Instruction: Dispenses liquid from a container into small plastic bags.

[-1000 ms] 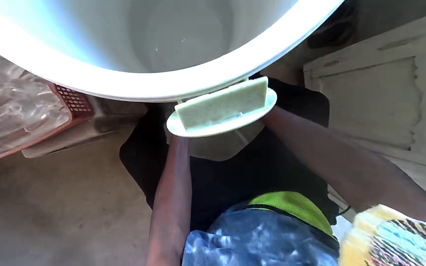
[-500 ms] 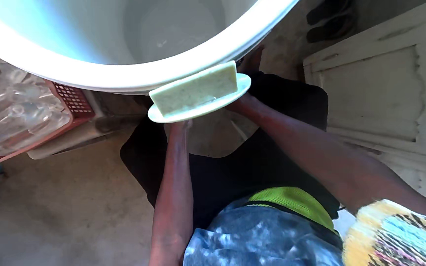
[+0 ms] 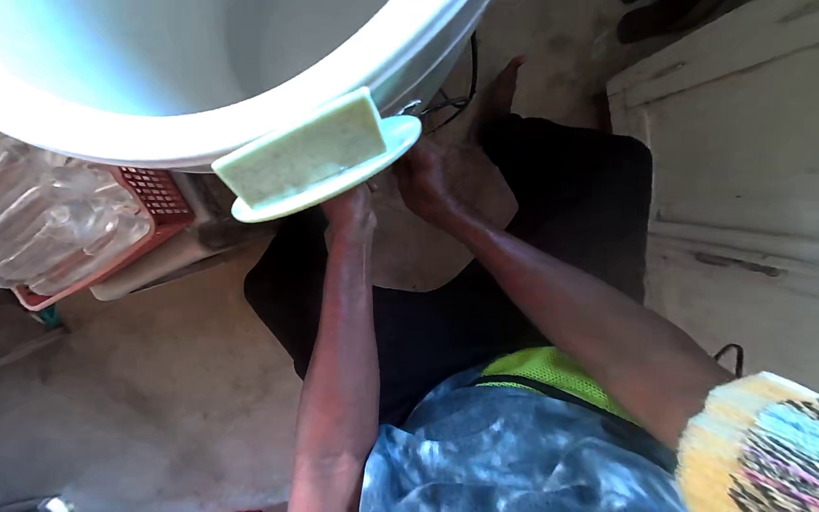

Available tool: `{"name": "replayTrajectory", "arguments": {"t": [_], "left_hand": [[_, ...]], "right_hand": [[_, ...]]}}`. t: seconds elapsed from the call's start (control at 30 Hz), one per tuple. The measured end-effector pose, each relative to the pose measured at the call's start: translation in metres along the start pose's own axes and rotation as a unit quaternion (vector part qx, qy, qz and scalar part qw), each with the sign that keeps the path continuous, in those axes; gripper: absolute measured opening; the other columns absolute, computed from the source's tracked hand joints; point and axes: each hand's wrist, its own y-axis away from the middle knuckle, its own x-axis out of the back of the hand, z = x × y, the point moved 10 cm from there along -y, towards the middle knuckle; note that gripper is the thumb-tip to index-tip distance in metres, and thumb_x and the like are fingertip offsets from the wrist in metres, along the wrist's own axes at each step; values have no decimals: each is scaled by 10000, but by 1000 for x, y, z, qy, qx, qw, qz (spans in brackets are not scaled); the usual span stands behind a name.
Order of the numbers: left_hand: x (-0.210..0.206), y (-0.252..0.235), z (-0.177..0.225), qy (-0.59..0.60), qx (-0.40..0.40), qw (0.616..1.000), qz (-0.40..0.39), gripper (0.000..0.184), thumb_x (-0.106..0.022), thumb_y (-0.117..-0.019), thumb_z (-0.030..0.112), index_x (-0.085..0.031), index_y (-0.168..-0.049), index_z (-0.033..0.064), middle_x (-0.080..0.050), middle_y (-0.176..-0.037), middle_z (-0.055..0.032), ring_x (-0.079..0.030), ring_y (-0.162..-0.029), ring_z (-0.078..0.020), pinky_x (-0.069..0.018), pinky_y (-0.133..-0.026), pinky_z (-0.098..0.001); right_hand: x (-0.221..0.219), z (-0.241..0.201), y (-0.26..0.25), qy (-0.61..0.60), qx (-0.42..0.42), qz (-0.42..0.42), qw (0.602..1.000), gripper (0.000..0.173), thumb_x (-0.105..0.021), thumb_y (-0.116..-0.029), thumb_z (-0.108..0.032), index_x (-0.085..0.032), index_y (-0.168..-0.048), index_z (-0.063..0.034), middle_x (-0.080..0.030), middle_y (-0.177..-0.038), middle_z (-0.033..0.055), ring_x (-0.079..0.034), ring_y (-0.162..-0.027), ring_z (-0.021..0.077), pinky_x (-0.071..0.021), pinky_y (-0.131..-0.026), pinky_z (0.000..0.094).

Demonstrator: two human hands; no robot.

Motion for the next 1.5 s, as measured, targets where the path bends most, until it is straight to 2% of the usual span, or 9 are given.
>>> {"name": "replayTrajectory", "arguments": {"t": [0.23,0.4,0.6,0.7,0.9,1.13,1.23,1.37,1.5], "left_hand": [[-2,0,4,-2,36,999,-18,131,-595,-958,-67,-562,-949,59,-564,-689,5,-519,-503,-37,-484,-473,-165],[1,-5,0,-24,68,997,-41,116,-620,-960,-30,-569,-974,73,-560,-698,-3,-517,-522,-59,-477,-482,-182],[2,-2,-3,-28,81,995,-43,116,-596,-961,-48,-576,-936,64,-552,-652,10,-535,-507,-57,-499,-493,-182],[3,-1,-2,-21,72,996,-43,139,-588,-941,-85,-578,-948,53,-559,-669,-1,-540,-515,-68,-504,-494,-195],[3,-2,-3,-22,63,996,-52,139,-585,-940,-90,-593,-958,48,-567,-679,0,-552,-527,-68,-513,-508,-198],[2,-4,-2,-41,62,996,-47,109,-595,-946,-73,-574,-955,34,-553,-656,-2,-541,-510,-68,-510,-503,-197],[3,-6,2,-54,43,996,-62,71,-616,-955,-33,-588,-950,32,-571,-681,-2,-545,-518,-61,-511,-501,-195],[4,-8,1,-70,16,994,-81,89,-621,-987,32,-611,-901,54,-578,-677,24,-536,-514,-44,-511,-515,-190],[9,-12,-9,-90,11,993,-70,76,-601,-1003,54,-616,-930,42,-560,-684,19,-525,-512,-46,-503,-505,-193]], "right_hand": [[-12,-14,-3,86,87,-123,985,230,-685,-940,-102,-707,-1124,34,-695,-1088,244,-724,-873,369,-605,-761,504],[-14,-24,-1,144,150,-58,976,148,-644,-973,-80,-718,-1014,42,-719,-945,220,-732,-759,357,-609,-652,466],[-13,-29,5,175,156,9,972,76,-645,-909,20,-699,-936,66,-701,-876,241,-716,-682,372,-592,-582,463],[-16,-28,8,194,135,17,972,95,-662,-896,30,-710,-975,56,-707,-934,239,-729,-770,383,-603,-659,488],[-16,-28,8,209,122,32,970,106,-690,-846,51,-702,-950,67,-716,-923,239,-734,-783,392,-601,-656,483],[-18,-24,6,217,107,23,970,71,-644,-902,32,-697,-931,71,-700,-892,235,-723,-727,382,-597,-609,477],[-20,-14,3,207,83,-46,974,164,-625,-986,-66,-678,-1063,69,-689,-1009,253,-721,-769,403,-598,-640,508],[2,8,6,166,3,-142,976,339,-636,-973,-53,-606,-1297,42,-585,-1327,295,-707,-914,449,-599,-766,560],[37,32,23,221,-82,-215,948,344,-588,-1002,-52,-589,-1338,23,-586,-1334,283,-681,-1036,462,-563,-889,587]]}}
